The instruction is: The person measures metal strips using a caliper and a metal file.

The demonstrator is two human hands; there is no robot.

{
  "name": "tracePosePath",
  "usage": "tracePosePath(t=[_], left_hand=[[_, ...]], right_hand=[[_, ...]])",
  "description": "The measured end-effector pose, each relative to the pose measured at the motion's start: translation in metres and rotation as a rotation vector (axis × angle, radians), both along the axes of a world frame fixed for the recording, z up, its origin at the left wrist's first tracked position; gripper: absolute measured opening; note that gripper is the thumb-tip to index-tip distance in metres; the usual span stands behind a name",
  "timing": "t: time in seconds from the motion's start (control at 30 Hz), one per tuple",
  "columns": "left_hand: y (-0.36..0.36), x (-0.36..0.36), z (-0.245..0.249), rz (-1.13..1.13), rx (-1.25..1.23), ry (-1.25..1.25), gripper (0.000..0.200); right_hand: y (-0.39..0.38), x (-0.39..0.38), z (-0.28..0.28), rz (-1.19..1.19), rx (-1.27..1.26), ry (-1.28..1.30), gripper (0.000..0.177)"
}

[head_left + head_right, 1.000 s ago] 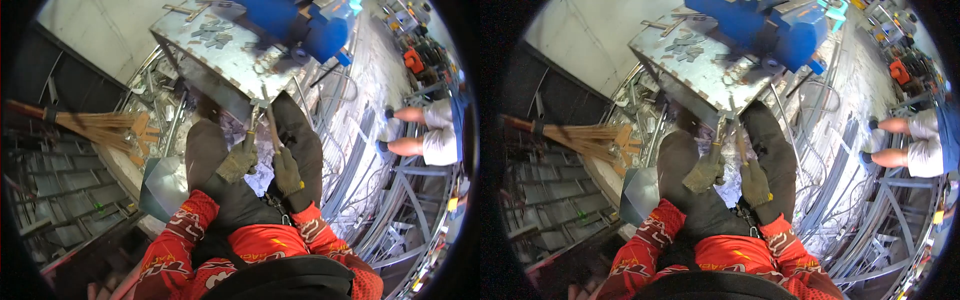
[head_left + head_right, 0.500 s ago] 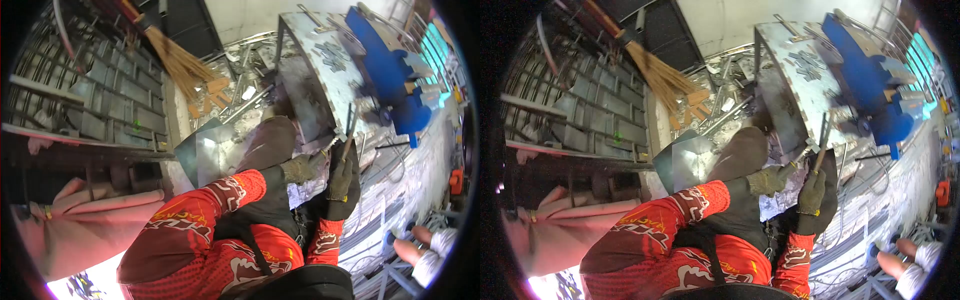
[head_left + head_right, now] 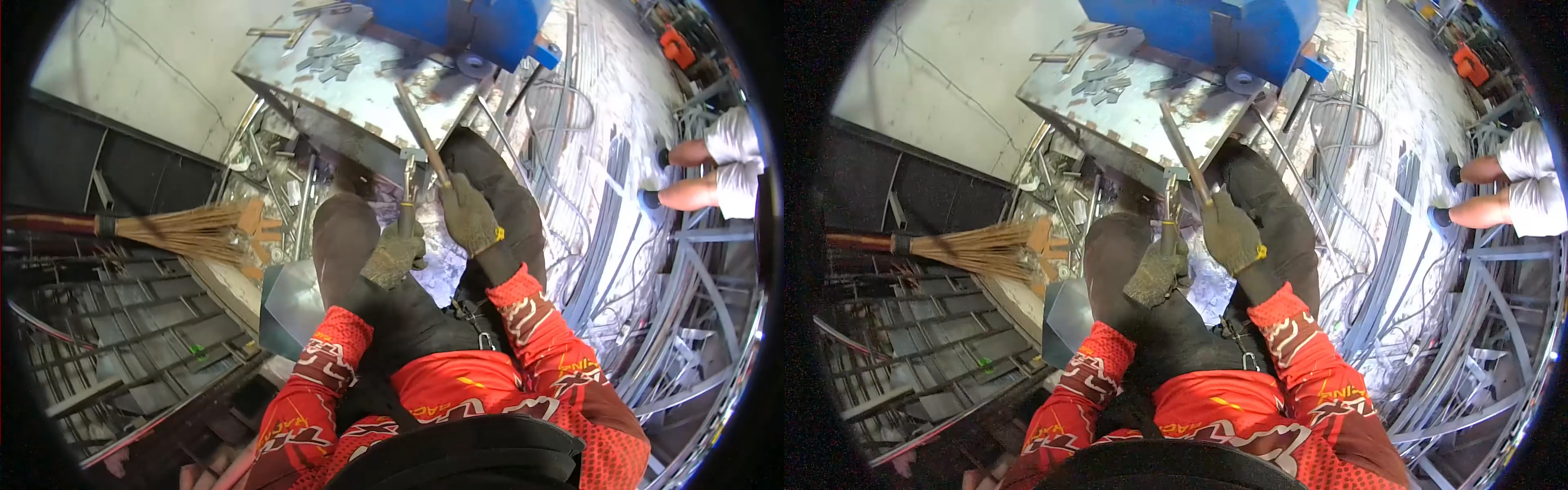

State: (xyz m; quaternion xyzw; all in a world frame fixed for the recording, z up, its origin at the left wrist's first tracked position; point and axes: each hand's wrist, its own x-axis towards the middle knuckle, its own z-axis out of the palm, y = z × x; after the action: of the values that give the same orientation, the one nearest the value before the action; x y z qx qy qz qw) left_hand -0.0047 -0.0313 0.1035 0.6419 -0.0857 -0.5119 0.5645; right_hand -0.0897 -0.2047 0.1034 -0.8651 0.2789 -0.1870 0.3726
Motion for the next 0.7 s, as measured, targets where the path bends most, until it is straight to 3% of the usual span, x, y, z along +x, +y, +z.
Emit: tracePosePath(t=[0.2, 0.3, 0.37, 0.5, 0.6, 0.67, 0.7], left_hand=[[0.002, 0.002, -0.009, 0.032, -0.068, 0.052, 0.024], [0.004, 0.002, -0.006, 0.027, -0.099, 0.032, 0.023], [0.005, 0.003, 0.003, 0.080, -0.085, 0.066, 0.022], [0.011, 0.002, 0.017, 0.056, -0.043, -0.011, 0.020], [0.017, 0.004, 0.024, 0.054, 0.014, -0.134, 0.021], [0.023, 0.017, 0.021, -0.043, -0.037, -0.738, 0.027], [0.025, 0.021, 0.032, -0.052, -0.034, -0.742, 0.027]], right_hand=[[0.040, -0.086, 0.006, -0.070, 0.249, 0.162, 0.033], [0.035, -0.087, 0.013, -0.083, 0.348, -0.043, 0.035], [0.027, -0.074, -0.003, -0.215, 0.434, -0.134, 0.033], [0.016, -0.074, -0.014, -0.224, 0.464, -0.134, 0.034], [0.016, -0.072, -0.015, -0.217, 0.612, -0.261, 0.029], [0.020, -0.071, -0.012, -0.211, 0.593, -0.269, 0.029], [0.023, -0.072, -0.011, -0.205, 0.572, -0.270, 0.030]])
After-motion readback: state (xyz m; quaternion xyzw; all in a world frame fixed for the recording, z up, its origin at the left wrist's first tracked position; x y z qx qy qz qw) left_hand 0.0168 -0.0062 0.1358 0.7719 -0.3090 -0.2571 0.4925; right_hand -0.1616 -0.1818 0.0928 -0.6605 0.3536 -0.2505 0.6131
